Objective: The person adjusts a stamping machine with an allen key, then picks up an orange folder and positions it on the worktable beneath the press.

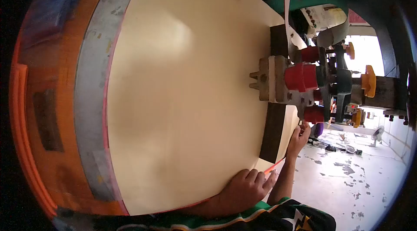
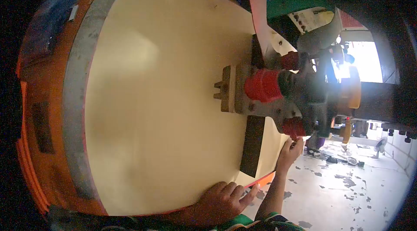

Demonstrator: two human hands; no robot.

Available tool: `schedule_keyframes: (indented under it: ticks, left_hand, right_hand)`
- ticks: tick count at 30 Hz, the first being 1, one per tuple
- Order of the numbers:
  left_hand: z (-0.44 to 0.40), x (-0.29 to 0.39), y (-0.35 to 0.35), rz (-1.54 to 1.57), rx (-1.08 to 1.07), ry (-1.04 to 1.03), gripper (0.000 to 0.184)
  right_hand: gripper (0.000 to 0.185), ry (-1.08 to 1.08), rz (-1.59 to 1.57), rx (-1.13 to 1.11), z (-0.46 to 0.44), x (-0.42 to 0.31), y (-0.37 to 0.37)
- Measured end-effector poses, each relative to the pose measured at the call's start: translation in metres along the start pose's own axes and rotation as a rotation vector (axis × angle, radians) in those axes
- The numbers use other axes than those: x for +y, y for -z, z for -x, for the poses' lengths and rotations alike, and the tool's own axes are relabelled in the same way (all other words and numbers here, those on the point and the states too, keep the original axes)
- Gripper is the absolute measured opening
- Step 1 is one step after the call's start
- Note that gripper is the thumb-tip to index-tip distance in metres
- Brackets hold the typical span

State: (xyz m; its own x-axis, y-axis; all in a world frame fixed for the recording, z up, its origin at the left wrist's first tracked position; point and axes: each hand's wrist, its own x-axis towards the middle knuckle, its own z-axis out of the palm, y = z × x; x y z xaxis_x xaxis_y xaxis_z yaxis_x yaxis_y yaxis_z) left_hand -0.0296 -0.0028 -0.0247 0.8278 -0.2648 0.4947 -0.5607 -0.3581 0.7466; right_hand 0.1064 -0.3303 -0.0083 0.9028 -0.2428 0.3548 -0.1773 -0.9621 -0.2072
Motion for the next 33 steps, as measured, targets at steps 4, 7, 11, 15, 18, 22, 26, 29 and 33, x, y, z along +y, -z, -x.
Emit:
schedule_keyframes:
  ticks: [4,7,11,15,18,22,26,29,33]
  left_hand:
    - [0.001,0.0,0.004,-0.009,-0.102,0.011,0.049]
    - [0.005,0.002,-0.011,-0.063,-0.098,0.024,0.048]
    - [0.003,-0.001,-0.006,-0.092,-0.142,-0.016,0.046]
    - [-0.001,-0.004,0.004,-0.041,-0.075,-0.065,0.038]
    - [0.0,-0.005,-0.005,-0.047,0.002,-0.09,0.028]
    - [0.003,-0.007,-0.004,-0.031,0.098,-0.196,0.022]
    - [0.019,-0.007,-0.004,-0.077,0.141,-0.294,0.02]
    - [0.045,0.001,-0.004,-0.121,0.167,-0.319,0.016]
    - [0.085,0.0,-0.011,-0.101,0.095,-0.219,0.017]
  right_hand:
    - [0.041,0.152,0.031,0.084,-0.004,0.024,-0.007]
    - [0.044,0.232,0.071,0.145,-0.006,0.026,-0.011]
    - [0.046,0.045,-0.107,0.053,0.0,0.009,-0.009]
    - [0.044,0.111,-0.157,0.069,-0.002,0.017,-0.014]
    - [0.041,0.109,-0.187,0.077,-0.003,0.018,-0.016]
    - [0.037,0.05,-0.246,0.052,0.0,0.018,-0.017]
    - [0.037,0.096,-0.288,0.052,-0.004,0.028,-0.022]
    - [0.04,0.177,-0.279,0.052,-0.007,0.037,-0.027]
    - [0.04,0.129,-0.244,0.011,-0.007,0.035,-0.022]
